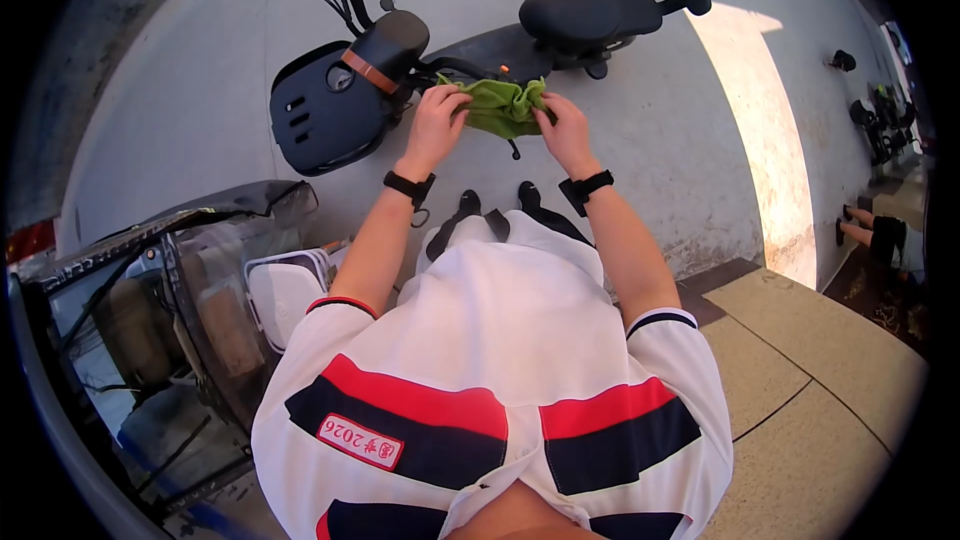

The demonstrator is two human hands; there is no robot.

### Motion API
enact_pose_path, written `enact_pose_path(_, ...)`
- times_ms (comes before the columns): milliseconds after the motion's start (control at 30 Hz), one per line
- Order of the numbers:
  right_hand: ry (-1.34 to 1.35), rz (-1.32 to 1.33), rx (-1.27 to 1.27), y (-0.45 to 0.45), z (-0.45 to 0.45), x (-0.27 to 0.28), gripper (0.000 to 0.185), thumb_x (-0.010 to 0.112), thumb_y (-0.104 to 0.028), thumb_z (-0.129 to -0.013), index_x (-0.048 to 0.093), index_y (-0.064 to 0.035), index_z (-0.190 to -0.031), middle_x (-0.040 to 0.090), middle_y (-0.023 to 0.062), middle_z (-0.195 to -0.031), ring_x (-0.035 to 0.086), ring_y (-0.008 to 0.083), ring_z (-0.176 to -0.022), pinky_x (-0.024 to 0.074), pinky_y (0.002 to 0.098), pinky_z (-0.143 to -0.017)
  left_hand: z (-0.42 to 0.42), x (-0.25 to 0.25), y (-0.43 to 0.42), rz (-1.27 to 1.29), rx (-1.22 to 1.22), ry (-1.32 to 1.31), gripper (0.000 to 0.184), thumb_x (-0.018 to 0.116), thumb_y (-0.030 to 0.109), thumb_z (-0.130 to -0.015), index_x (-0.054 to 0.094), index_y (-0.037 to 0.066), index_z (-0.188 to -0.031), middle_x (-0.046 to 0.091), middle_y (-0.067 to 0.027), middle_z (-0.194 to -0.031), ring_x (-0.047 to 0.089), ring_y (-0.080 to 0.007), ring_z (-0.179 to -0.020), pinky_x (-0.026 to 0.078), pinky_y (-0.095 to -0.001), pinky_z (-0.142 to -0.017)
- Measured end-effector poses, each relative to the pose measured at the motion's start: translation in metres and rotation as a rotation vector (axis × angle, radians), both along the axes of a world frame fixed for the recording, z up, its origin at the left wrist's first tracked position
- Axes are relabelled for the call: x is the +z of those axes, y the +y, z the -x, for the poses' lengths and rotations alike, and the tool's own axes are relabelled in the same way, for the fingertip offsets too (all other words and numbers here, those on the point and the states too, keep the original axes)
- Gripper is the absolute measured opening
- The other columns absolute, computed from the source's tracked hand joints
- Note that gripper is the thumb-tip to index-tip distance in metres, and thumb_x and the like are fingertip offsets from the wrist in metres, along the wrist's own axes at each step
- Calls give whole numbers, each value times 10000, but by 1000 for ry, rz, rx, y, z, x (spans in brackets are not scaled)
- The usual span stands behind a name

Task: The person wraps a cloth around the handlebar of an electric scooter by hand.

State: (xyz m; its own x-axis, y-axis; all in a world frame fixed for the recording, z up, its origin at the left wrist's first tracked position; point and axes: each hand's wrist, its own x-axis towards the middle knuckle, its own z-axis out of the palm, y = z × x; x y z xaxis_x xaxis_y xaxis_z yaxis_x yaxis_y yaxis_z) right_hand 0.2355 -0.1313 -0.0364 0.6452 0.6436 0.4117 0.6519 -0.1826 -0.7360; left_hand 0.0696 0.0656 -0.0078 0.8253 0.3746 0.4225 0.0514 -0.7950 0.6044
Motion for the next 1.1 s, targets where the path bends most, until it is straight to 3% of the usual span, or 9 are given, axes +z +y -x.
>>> enact_pose_path(200, -63, 57, -51, -12, -9, 2, 164, 749, -121, -860, 636, -8, -897, 664, 162, -890, 643, 382, -853, 517, 455, -723, -9, 5, -1, -42, -172, 36, 309, 747, 11, -774, 713, 38, -1079, 651, -101, -1135, 586, -313, -1120, 491, -411, -977)
enact_pose_path(400, -55, 182, -283, -21, -12, -5, 167, 713, -173, -896, 660, -36, -976, 672, 159, -913, 644, 376, -870, 518, 451, -724, -20, -1, -29, -96, -430, 219, 307, 744, 67, -789, 728, 58, -1096, 667, -84, -1148, 594, -289, -1134, 492, -403, -975)
enact_pose_path(567, -100, 153, -214, -18, -9, 6, 155, 706, -140, -886, 679, -44, -1005, 681, 129, -924, 650, 353, -886, 522, 437, -758, -25, -39, -75, -47, -702, 376, 281, 726, 51, -774, 730, 48, -1055, 683, -74, -1123, 605, -288, -1115, 487, -399, -985)
enact_pose_path(867, -43, 90, -122, -15, -9, 2, 157, 694, -95, -871, 684, -40, -1018, 688, 129, -947, 653, 353, -891, 528, 428, -777, -21, -33, -69, 27, -546, 264, 239, 718, 48, -807, 714, 40, -1046, 672, -93, -1087, 598, -308, -1092, 499, -403, -957)
enact_pose_path(1067, 87, 79, -183, -7, -4, 6, 204, 673, -115, -911, 650, -52, -1104, 706, 149, -1008, 676, 372, -908, 543, 433, -779, -11, -14, -37, 102, -144, 46, 154, 735, 12, -824, 670, 13, -964, 677, -95, -1003, 641, -289, -913, 535, -369, -759)
enact_pose_path(1100, 113, 85, -203, -4, -3, 7, 213, 667, -120, -921, 642, -58, -1124, 709, 153, -1020, 680, 374, -912, 545, 433, -779, -11, -10, -28, 81, -84, -59, 132, 718, -26, -837, 648, 5, -944, 661, -91, -942, 645, -242, -789, 521, -329, -670)
